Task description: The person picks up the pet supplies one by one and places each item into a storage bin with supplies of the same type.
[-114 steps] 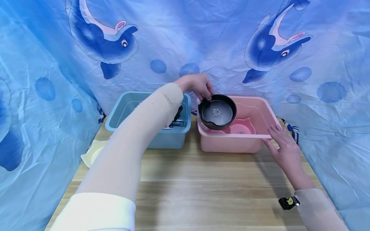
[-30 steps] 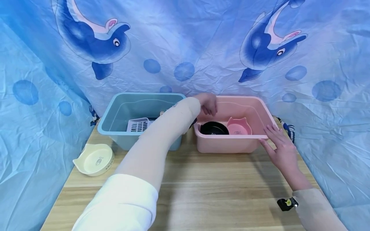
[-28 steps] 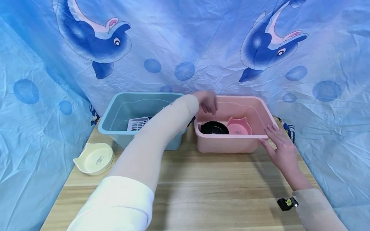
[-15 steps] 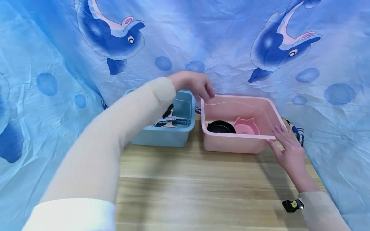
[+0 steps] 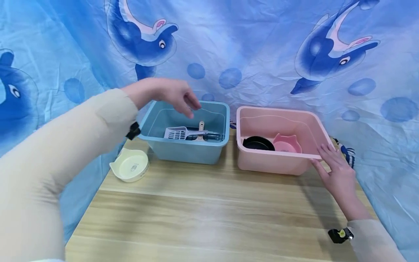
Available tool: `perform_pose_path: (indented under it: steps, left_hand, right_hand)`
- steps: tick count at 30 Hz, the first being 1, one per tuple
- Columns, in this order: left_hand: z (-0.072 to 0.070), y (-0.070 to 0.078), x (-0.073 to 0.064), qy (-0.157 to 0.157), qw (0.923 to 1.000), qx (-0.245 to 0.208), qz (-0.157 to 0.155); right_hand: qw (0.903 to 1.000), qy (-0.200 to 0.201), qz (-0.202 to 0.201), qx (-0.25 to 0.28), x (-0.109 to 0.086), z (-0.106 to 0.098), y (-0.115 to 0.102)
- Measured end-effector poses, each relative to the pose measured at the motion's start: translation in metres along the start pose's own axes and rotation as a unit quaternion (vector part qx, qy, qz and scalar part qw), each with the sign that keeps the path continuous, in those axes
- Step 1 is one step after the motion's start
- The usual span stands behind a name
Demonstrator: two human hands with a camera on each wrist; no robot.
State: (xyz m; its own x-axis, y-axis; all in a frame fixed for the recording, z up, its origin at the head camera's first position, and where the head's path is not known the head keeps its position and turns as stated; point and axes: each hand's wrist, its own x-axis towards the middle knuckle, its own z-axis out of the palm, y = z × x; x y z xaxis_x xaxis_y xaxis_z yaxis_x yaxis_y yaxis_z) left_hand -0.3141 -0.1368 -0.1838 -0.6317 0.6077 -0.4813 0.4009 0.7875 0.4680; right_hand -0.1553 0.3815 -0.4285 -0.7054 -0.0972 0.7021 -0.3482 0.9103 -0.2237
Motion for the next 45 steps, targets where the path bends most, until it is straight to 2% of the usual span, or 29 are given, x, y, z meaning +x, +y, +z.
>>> perform_pose_path:
  steps: [4, 7, 11, 15, 19, 24, 28, 31, 39, 45]
  left_hand:
    - [0.001, -0.024, -0.035, 0.021, 0.9997, 0.011, -0.007]
    - [0.004, -0.044, -0.057, 0.029, 0.9992, 0.014, -0.024]
    - [0.008, -0.068, -0.081, 0.038, 0.9983, 0.009, -0.044]
    - [0.012, -0.088, -0.096, 0.042, 0.9968, -0.003, -0.068]
    - [0.015, -0.108, -0.1, 0.048, 0.9948, -0.003, -0.09]
    - [0.019, -0.136, -0.106, 0.044, 0.9918, 0.025, -0.118]
    - [0.031, -0.158, -0.104, 0.044, 0.9899, 0.035, -0.13]
    - [0.045, -0.176, -0.097, 0.043, 0.9893, 0.025, -0.137]
    - [0.081, -0.216, -0.072, 0.047, 0.992, -0.016, -0.116]
    - [0.097, -0.239, -0.059, 0.045, 0.9939, -0.032, -0.095]
  right_hand:
    - [1.0, 0.001, 0.002, 0.004, -0.001, 0.0, 0.002]
    - [1.0, 0.003, 0.0, 0.004, -0.001, 0.0, 0.003]
    - [1.0, -0.003, 0.005, 0.002, -0.002, 0.0, 0.004]
    - [0.9995, -0.023, 0.02, -0.003, -0.002, 0.001, 0.003]
    - [0.9992, -0.029, 0.026, -0.012, -0.003, 0.0, 0.003]
    - [0.9993, -0.027, 0.021, -0.015, -0.003, 0.0, 0.003]
    - [0.9995, -0.021, 0.017, -0.013, -0.002, 0.001, 0.003]
    - [0.9997, -0.017, 0.014, -0.008, -0.003, 0.002, 0.003]
    - [0.9996, -0.019, 0.017, -0.012, -0.003, 0.004, 0.004]
    - [1.0, -0.001, 0.003, -0.001, -0.003, 0.005, 0.004]
